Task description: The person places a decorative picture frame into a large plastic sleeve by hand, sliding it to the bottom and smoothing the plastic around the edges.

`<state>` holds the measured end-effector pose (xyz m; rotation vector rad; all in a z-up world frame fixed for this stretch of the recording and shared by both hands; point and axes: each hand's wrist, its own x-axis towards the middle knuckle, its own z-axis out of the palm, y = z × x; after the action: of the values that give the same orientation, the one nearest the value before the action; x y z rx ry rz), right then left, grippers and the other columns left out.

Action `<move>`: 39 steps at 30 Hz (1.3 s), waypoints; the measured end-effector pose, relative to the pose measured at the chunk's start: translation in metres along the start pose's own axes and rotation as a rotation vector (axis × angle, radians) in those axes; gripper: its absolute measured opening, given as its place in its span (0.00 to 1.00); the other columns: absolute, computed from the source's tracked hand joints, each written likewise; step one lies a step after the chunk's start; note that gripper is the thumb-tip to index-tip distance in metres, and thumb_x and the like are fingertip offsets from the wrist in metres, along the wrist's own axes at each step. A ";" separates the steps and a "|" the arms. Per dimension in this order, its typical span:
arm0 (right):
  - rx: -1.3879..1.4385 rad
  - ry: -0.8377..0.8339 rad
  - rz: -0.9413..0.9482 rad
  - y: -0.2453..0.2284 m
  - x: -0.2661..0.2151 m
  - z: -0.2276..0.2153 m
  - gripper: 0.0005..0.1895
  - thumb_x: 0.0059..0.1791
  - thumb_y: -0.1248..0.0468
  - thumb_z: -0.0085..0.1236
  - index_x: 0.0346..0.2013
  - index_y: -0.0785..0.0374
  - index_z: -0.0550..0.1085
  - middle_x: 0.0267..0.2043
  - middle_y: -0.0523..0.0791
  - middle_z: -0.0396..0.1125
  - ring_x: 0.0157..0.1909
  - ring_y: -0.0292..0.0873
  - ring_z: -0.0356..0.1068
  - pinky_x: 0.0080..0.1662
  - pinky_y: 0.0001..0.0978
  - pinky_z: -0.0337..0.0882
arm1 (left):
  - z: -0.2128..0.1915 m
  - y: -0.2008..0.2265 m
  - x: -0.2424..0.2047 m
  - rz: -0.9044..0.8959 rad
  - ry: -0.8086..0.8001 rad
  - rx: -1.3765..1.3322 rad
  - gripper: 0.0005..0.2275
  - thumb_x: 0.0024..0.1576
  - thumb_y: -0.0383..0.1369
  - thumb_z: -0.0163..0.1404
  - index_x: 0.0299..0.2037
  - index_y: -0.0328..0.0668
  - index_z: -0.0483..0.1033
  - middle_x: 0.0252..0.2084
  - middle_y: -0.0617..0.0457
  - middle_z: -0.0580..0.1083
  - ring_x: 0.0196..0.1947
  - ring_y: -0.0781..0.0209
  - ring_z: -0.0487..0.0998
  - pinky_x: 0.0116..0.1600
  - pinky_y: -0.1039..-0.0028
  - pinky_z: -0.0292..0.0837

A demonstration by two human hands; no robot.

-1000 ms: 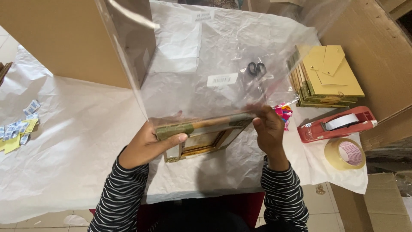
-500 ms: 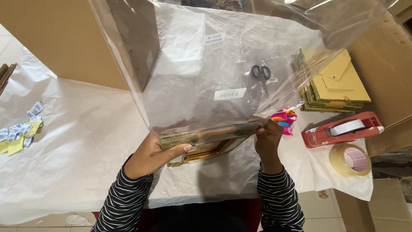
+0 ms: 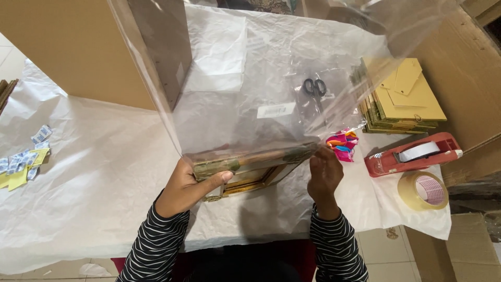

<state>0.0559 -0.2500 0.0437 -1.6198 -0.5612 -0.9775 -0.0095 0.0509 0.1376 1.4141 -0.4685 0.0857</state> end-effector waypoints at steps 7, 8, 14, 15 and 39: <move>-0.528 0.094 -0.565 -0.023 0.017 -0.001 0.11 0.48 0.67 0.70 0.40 0.73 0.78 0.35 0.52 0.76 0.35 0.53 0.77 0.42 0.43 0.78 | -0.007 -0.027 -0.005 -0.021 0.036 0.017 0.18 0.53 0.24 0.60 0.53 0.26 0.78 0.48 0.35 0.81 0.51 0.53 0.79 0.53 0.56 0.79; -0.508 0.106 -0.602 -0.031 0.021 0.002 0.10 0.48 0.70 0.70 0.38 0.72 0.77 0.36 0.54 0.76 0.35 0.54 0.77 0.41 0.42 0.78 | -0.007 -0.027 -0.005 -0.022 0.056 0.023 0.17 0.53 0.25 0.60 0.52 0.26 0.79 0.47 0.36 0.82 0.50 0.54 0.79 0.52 0.56 0.79; -0.621 0.126 -0.795 -0.031 0.023 -0.002 0.18 0.44 0.76 0.72 0.38 0.63 0.70 0.39 0.52 0.78 0.35 0.52 0.79 0.37 0.37 0.79 | -0.006 -0.031 -0.007 -0.020 0.082 0.025 0.16 0.52 0.25 0.60 0.50 0.26 0.80 0.45 0.37 0.82 0.48 0.54 0.79 0.51 0.56 0.79; -0.642 0.088 -0.838 -0.030 0.023 -0.004 0.23 0.43 0.78 0.72 0.43 0.60 0.68 0.42 0.51 0.78 0.37 0.51 0.79 0.38 0.37 0.80 | -0.006 -0.029 -0.006 -0.019 0.079 0.026 0.15 0.53 0.25 0.60 0.50 0.27 0.81 0.45 0.37 0.82 0.48 0.55 0.78 0.51 0.57 0.79; -0.557 0.082 -0.989 -0.032 0.038 0.004 0.14 0.39 0.81 0.72 0.24 0.66 0.72 0.33 0.52 0.79 0.29 0.50 0.78 0.32 0.33 0.79 | -0.008 -0.044 -0.010 0.035 0.086 0.019 0.16 0.53 0.24 0.60 0.52 0.28 0.80 0.46 0.37 0.82 0.49 0.52 0.79 0.52 0.55 0.78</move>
<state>0.0536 -0.2420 0.0928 -1.7598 -1.1527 -2.0561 -0.0019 0.0537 0.0924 1.4150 -0.4228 0.1788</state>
